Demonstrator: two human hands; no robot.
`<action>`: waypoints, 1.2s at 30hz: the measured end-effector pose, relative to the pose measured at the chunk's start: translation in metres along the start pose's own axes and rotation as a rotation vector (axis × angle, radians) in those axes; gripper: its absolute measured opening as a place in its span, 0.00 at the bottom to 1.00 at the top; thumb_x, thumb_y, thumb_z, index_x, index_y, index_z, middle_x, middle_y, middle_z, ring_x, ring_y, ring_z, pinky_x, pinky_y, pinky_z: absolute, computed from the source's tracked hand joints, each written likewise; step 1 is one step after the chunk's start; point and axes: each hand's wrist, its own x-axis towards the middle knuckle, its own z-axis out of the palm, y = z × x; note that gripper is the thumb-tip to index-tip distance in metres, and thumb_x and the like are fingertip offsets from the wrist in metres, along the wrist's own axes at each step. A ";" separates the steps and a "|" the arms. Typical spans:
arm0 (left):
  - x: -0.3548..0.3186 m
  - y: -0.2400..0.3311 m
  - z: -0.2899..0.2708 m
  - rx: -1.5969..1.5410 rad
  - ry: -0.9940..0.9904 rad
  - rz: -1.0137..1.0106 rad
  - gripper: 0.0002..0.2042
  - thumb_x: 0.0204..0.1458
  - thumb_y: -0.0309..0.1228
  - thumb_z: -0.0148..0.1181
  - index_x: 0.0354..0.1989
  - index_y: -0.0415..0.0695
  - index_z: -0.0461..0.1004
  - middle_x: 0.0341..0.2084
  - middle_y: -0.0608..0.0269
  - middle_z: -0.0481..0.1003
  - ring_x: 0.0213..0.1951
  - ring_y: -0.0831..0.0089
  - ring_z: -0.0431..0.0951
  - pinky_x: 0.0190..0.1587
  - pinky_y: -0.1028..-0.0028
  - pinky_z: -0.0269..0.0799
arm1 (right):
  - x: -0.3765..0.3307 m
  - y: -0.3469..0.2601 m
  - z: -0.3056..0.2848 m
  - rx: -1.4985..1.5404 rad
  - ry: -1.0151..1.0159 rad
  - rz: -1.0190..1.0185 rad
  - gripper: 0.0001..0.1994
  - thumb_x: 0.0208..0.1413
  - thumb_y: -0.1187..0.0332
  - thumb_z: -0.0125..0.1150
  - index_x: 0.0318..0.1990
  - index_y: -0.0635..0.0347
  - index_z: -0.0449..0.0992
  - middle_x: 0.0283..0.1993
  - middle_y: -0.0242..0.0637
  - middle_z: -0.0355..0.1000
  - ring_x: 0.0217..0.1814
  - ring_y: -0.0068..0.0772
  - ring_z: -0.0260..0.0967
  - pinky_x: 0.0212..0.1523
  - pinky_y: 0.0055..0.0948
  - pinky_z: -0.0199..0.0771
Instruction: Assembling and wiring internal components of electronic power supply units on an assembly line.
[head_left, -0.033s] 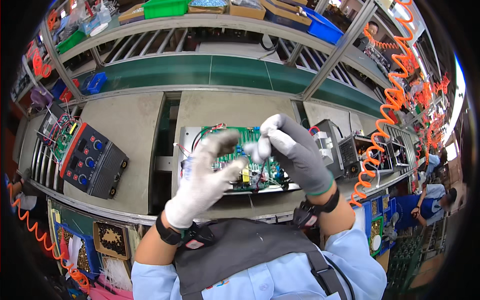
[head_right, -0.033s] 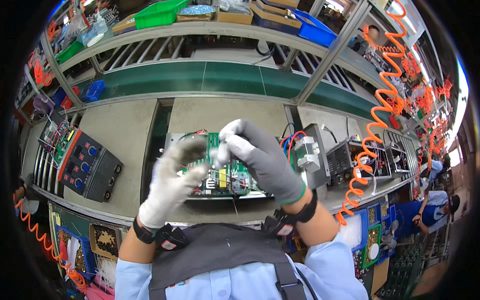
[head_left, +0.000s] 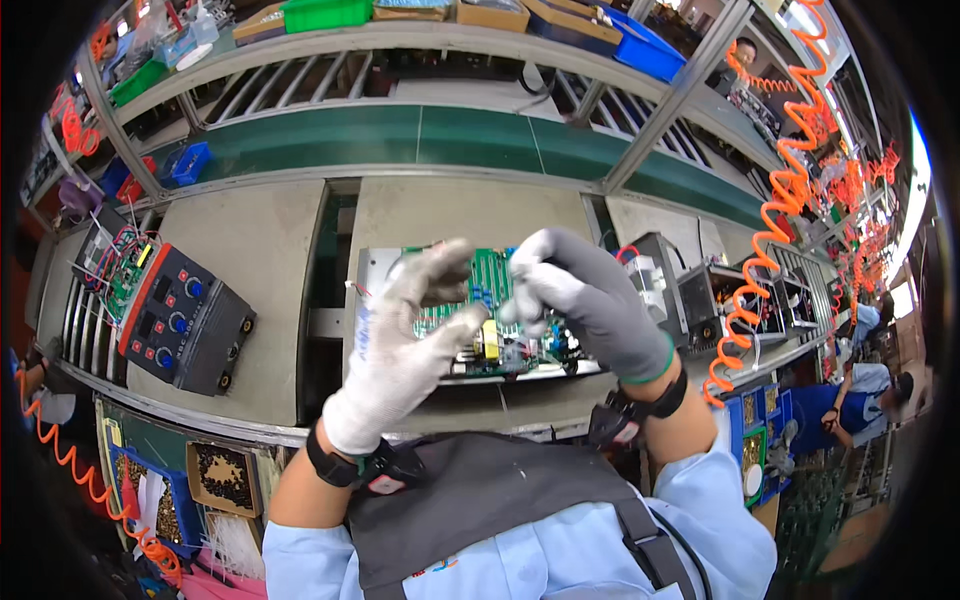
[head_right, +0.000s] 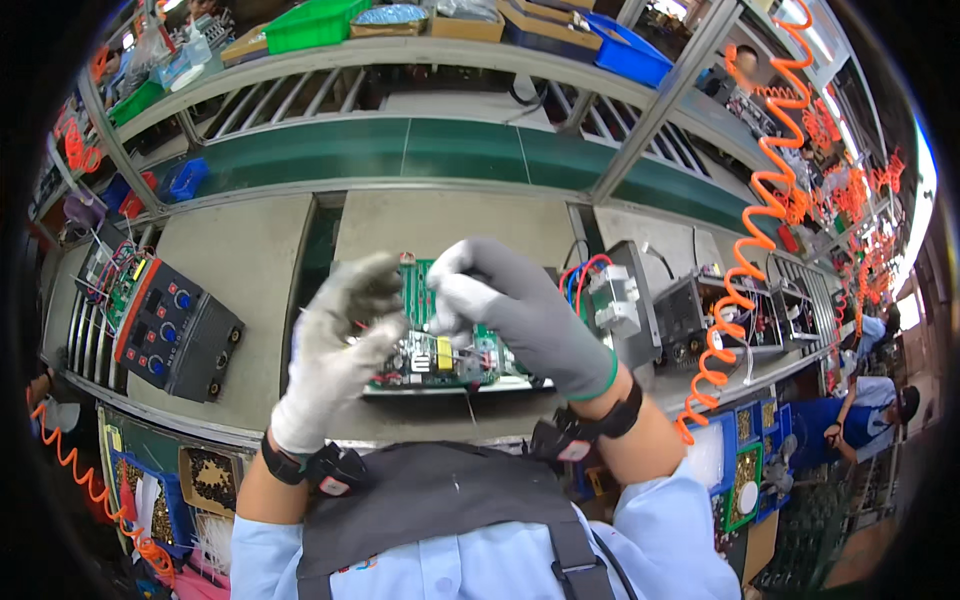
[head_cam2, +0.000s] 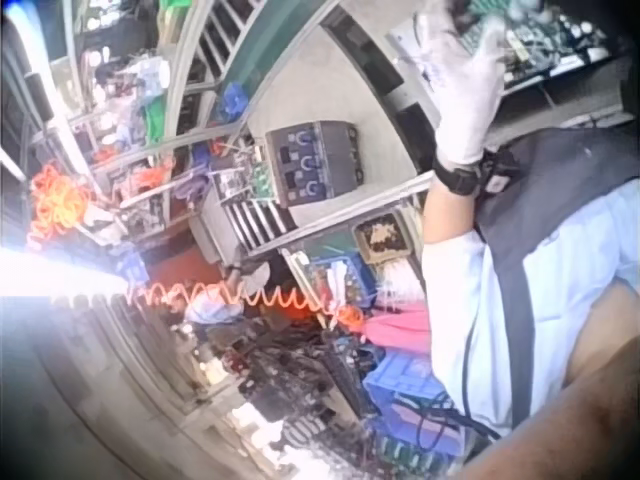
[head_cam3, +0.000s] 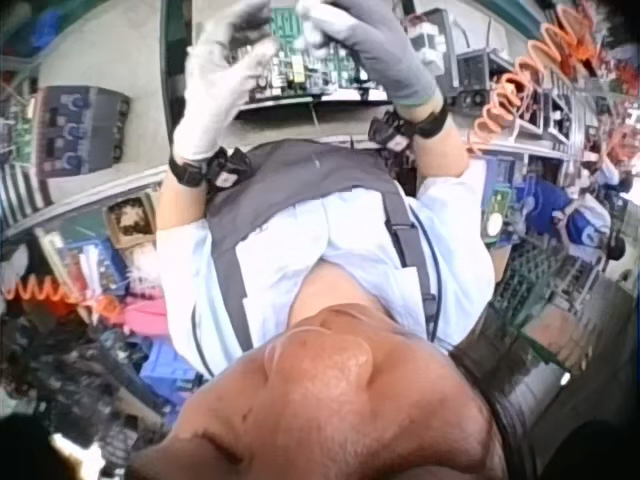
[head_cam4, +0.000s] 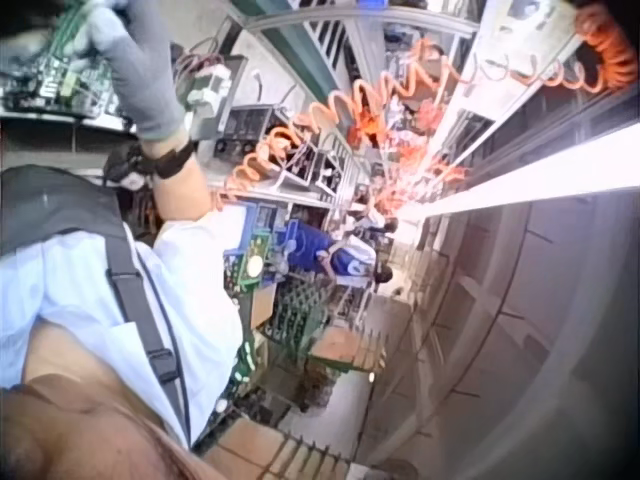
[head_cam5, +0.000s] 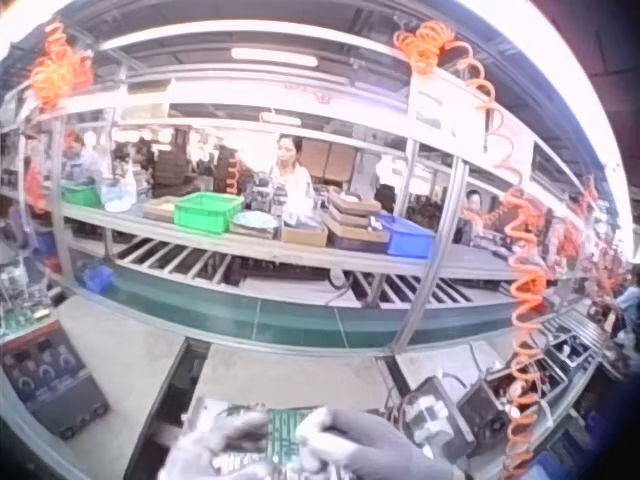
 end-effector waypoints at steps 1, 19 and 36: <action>0.000 0.009 -0.006 0.021 -0.064 0.013 0.21 0.48 0.23 0.62 0.53 0.36 0.70 0.41 0.56 0.74 0.41 0.71 0.76 0.47 0.72 0.72 | 0.003 -0.009 0.002 -0.134 -0.073 0.105 0.10 0.61 0.65 0.52 0.35 0.63 0.71 0.27 0.31 0.69 0.30 0.16 0.65 0.31 0.20 0.68; 0.016 -0.041 -0.021 0.995 -0.478 0.334 0.19 0.38 0.27 0.65 0.43 0.39 0.73 0.39 0.57 0.75 0.46 0.61 0.74 0.59 0.57 0.57 | 0.042 0.062 -0.085 -1.544 0.144 -0.157 0.04 0.48 0.64 0.63 0.30 0.50 0.81 0.27 0.35 0.70 0.31 0.41 0.71 0.33 0.37 0.70; 0.021 -0.021 -0.018 0.851 -0.489 0.203 0.03 0.43 0.28 0.62 0.24 0.44 0.77 0.18 0.60 0.75 0.28 0.63 0.77 0.63 0.56 0.55 | 0.074 0.096 -0.083 -1.758 -0.208 0.126 0.04 0.43 0.68 0.59 0.29 0.52 0.78 0.34 0.37 0.73 0.40 0.44 0.71 0.42 0.42 0.69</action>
